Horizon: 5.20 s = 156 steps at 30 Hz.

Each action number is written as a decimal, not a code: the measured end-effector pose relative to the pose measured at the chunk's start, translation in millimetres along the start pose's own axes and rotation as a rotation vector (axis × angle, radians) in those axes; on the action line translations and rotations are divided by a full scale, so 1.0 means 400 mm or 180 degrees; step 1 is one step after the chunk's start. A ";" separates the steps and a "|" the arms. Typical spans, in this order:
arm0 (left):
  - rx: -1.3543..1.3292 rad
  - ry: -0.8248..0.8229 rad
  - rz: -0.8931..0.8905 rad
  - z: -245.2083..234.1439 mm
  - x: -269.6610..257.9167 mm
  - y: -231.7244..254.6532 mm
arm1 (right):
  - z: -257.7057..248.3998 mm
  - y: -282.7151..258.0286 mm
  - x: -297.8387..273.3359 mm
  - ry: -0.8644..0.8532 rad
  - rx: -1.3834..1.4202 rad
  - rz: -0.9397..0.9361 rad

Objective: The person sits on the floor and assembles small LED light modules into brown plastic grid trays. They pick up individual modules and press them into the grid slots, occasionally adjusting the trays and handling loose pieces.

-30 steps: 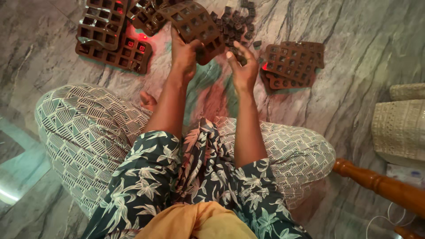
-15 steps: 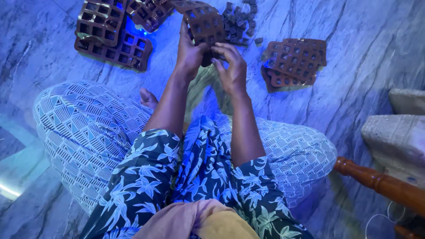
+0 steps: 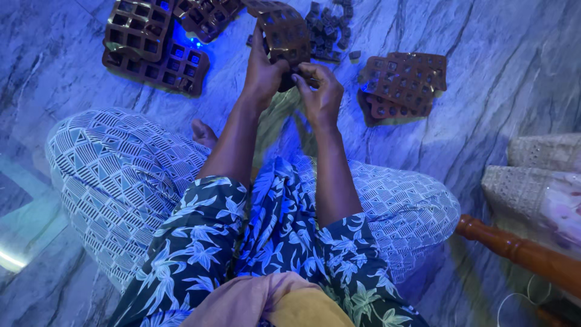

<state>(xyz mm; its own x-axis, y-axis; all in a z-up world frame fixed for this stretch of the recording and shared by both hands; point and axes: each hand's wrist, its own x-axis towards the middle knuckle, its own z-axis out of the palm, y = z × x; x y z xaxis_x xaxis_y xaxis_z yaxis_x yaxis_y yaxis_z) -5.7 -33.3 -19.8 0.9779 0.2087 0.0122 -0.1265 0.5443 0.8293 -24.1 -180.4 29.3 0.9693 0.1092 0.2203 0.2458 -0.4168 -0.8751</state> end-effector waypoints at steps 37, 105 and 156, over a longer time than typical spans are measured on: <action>-0.0961 0.0792 0.0187 -0.022 0.037 0.015 | 0.071 0.204 0.022 -0.0190 -0.2175 -0.0864; -0.0041 0.0202 0.0058 0.038 -0.016 0.037 | -0.021 0.081 0.065 -0.0181 0.2010 0.1057; 0.2332 0.4402 -0.0064 -0.289 0.052 0.069 | -0.422 0.429 0.121 0.3079 -0.1500 0.1880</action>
<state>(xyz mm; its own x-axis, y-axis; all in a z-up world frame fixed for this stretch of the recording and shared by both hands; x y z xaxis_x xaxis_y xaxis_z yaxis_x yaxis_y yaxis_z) -7.9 80.1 -61.2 0.0201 0.9863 -0.1638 0.3919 0.1430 0.9088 65.6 -399.1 -37.5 0.4862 -0.8381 0.2473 -0.4494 -0.4826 -0.7518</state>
